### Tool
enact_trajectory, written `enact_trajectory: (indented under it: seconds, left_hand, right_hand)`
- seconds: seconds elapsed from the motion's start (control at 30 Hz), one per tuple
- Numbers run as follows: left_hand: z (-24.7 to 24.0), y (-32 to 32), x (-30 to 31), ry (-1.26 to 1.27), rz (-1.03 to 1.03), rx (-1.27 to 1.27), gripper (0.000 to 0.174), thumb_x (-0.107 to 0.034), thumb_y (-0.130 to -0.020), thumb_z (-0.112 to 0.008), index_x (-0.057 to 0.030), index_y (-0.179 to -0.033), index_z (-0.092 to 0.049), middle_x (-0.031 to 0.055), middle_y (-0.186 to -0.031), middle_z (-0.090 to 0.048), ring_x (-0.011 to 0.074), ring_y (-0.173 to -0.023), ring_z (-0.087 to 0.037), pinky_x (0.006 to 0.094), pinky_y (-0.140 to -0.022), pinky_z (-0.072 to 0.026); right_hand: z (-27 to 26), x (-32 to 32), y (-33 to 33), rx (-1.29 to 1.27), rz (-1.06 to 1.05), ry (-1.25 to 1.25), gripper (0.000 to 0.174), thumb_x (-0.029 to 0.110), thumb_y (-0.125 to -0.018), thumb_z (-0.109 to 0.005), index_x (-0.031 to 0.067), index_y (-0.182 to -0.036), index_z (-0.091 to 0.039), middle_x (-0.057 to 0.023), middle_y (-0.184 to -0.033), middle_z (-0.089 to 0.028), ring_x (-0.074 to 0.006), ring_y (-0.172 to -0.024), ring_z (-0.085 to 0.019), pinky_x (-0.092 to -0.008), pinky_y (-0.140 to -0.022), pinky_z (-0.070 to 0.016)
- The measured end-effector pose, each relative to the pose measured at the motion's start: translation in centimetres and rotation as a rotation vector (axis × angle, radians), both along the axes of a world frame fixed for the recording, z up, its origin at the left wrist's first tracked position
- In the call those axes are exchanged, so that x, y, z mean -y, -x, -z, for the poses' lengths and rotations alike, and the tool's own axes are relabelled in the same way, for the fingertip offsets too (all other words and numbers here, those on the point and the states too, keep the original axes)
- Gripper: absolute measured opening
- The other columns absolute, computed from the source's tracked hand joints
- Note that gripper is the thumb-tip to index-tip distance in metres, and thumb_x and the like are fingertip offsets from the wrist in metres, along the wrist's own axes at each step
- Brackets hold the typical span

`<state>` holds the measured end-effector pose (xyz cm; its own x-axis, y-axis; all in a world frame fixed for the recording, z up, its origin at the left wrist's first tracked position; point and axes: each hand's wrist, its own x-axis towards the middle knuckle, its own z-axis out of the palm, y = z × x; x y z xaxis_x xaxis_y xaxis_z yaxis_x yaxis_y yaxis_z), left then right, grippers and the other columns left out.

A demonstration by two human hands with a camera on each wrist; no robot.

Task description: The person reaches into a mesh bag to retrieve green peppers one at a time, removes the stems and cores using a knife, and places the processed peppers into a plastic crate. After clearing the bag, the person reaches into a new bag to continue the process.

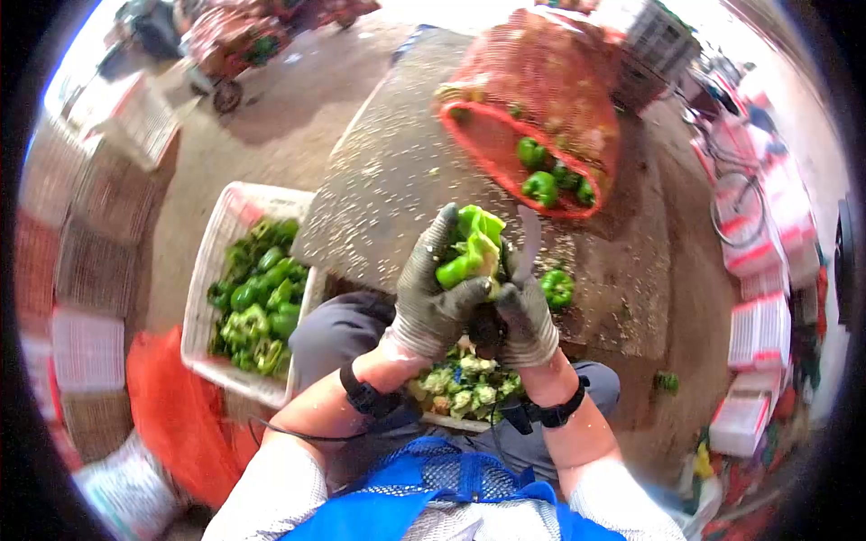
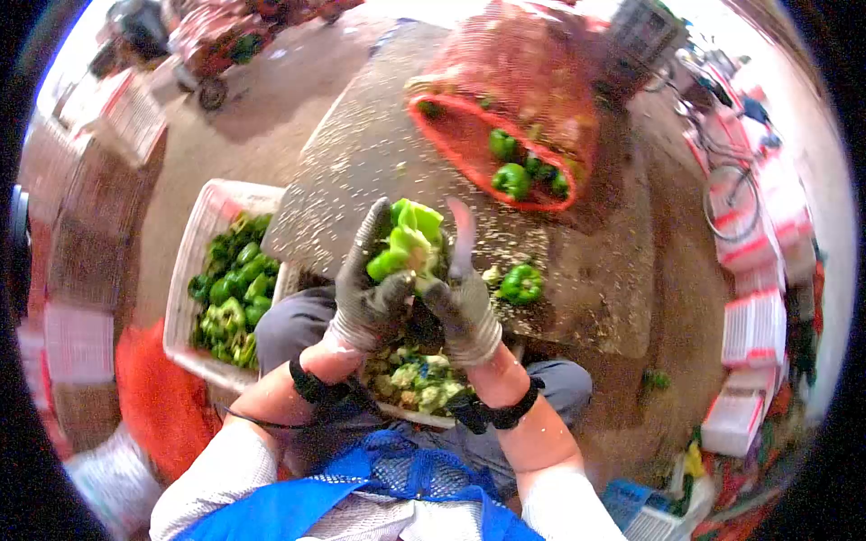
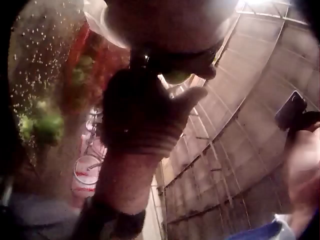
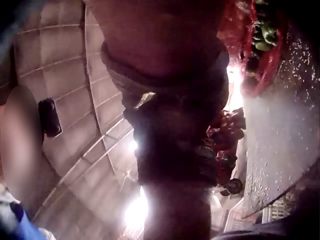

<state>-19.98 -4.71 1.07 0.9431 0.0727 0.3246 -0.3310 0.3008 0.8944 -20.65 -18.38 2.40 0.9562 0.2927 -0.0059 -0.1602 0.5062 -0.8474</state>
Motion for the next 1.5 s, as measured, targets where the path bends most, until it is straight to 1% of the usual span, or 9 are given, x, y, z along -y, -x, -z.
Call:
enact_trajectory:
  seconds: [0.1,0.23,0.3,0.47,0.6,0.83,1.13,1.33,1.5]
  left_hand:
    - [-0.2,-1.4,0.7,-0.668,-0.026,0.304,0.091,-0.06,-0.091,-0.052,0.0074,-0.147,-0.028,0.0319,-0.152,-0.026,0.0492,-0.14,-0.028,0.0464,-0.114,-0.0276]
    - [-1.9,-3.6,-1.1,-1.029,0.091,0.813,0.067,-0.03,-0.073,-0.075,-0.0062,-0.131,-0.053,0.0223,-0.142,-0.045,0.0438,-0.131,-0.044,0.0503,-0.106,-0.04]
    - [-3.8,-5.1,-0.3,-1.129,0.538,0.849,0.051,-0.025,-0.076,-0.069,-0.0121,-0.123,-0.058,0.0159,-0.13,-0.057,0.0386,-0.115,-0.058,0.0467,-0.096,-0.0502]
    - [-2.3,-5.5,1.5,-1.564,0.833,0.559,0.057,-0.011,-0.083,-0.059,-0.0154,-0.139,-0.048,0.0139,-0.113,-0.062,0.0349,-0.097,-0.064,0.0401,-0.079,-0.0563]
    - [0.8,-4.4,4.9,-1.274,0.686,0.284,0.064,-0.009,-0.086,-0.061,-0.0148,-0.146,-0.039,0.0212,-0.111,-0.06,0.0389,-0.094,-0.063,0.038,-0.079,-0.0555]
    - [3.4,-3.9,9.8,-0.667,0.23,-0.033,0.047,-0.037,-0.088,-0.071,-0.0007,-0.116,-0.059,0.0154,-0.103,-0.063,0.0272,-0.091,-0.065,0.0337,-0.08,-0.0508]
    - [4.4,-5.9,12.0,-0.415,0.373,-0.467,0.059,-0.057,-0.097,-0.047,-0.001,-0.097,-0.064,0.0054,-0.085,-0.066,0.0099,-0.076,-0.06,0.0271,-0.069,-0.0496]
    - [9.8,-7.6,12.8,0.504,0.637,-1.101,0.063,-0.059,-0.097,-0.042,0.0,-0.103,-0.064,0.0178,-0.099,-0.07,0.0289,-0.089,-0.069,0.0423,-0.085,-0.0558]
    - [3.8,-7.9,9.8,0.204,0.709,-0.862,0.038,-0.042,-0.098,-0.056,-0.0048,-0.104,-0.063,0.0024,-0.079,-0.064,0.0121,-0.059,-0.059,0.0237,-0.049,-0.0477]
  right_hand:
    - [-0.9,3.5,-1.1,-0.134,0.07,0.045,0.074,0.026,-0.081,-0.08,0.003,-0.14,-0.043,-0.0058,-0.12,-0.063,-0.0167,-0.106,-0.062,-0.0313,-0.09,-0.0526]
    - [0.4,5.7,-0.6,-0.191,-0.023,0.21,0.05,0.017,-0.086,-0.073,0.0023,-0.131,-0.053,-0.005,-0.117,-0.064,-0.0135,-0.103,-0.061,-0.0284,-0.088,-0.0515]
    - [2.2,7.1,-0.9,-0.059,-0.143,0.393,0.046,0.022,-0.088,-0.071,0.0028,-0.127,-0.057,-0.0043,-0.115,-0.065,-0.0129,-0.103,-0.061,-0.0288,-0.089,-0.0511]
    - [6.2,9.0,-0.7,-0.232,-0.11,0.276,0.048,0.034,-0.091,-0.068,0.0021,-0.126,-0.058,-0.0045,-0.113,-0.065,-0.0137,-0.104,-0.059,-0.03,-0.091,-0.0488]
    - [9.2,11.5,-2.2,-0.121,0.03,0.219,0.058,0.04,-0.092,-0.066,0.0009,-0.133,-0.053,-0.0069,-0.123,-0.062,-0.0141,-0.111,-0.056,-0.0299,-0.094,-0.0476]
    - [4.7,12.9,-1.9,0.026,0.104,0.014,0.09,0.03,-0.077,-0.084,0.0069,-0.148,-0.033,-0.0059,-0.122,-0.061,-0.0152,-0.106,-0.057,-0.0308,-0.093,-0.0486]
    - [4.3,12.7,-0.6,0.094,0.395,0.723,0.046,0.018,-0.075,-0.081,0.004,-0.113,-0.061,-0.0057,-0.095,-0.069,-0.0154,-0.084,-0.065,-0.0317,-0.077,-0.0522]
    - [5.1,12.7,-0.6,-0.155,0.315,0.669,0.049,0.021,-0.075,-0.081,0.0023,-0.115,-0.059,-0.0067,-0.086,-0.07,-0.0166,-0.077,-0.066,-0.033,-0.07,-0.0537]
    - [6.7,14.3,-0.1,-0.239,0.164,0.184,0.055,0.026,-0.079,-0.081,0.003,-0.123,-0.057,-0.0035,-0.107,-0.067,-0.015,-0.096,-0.063,-0.0299,-0.087,-0.0499]
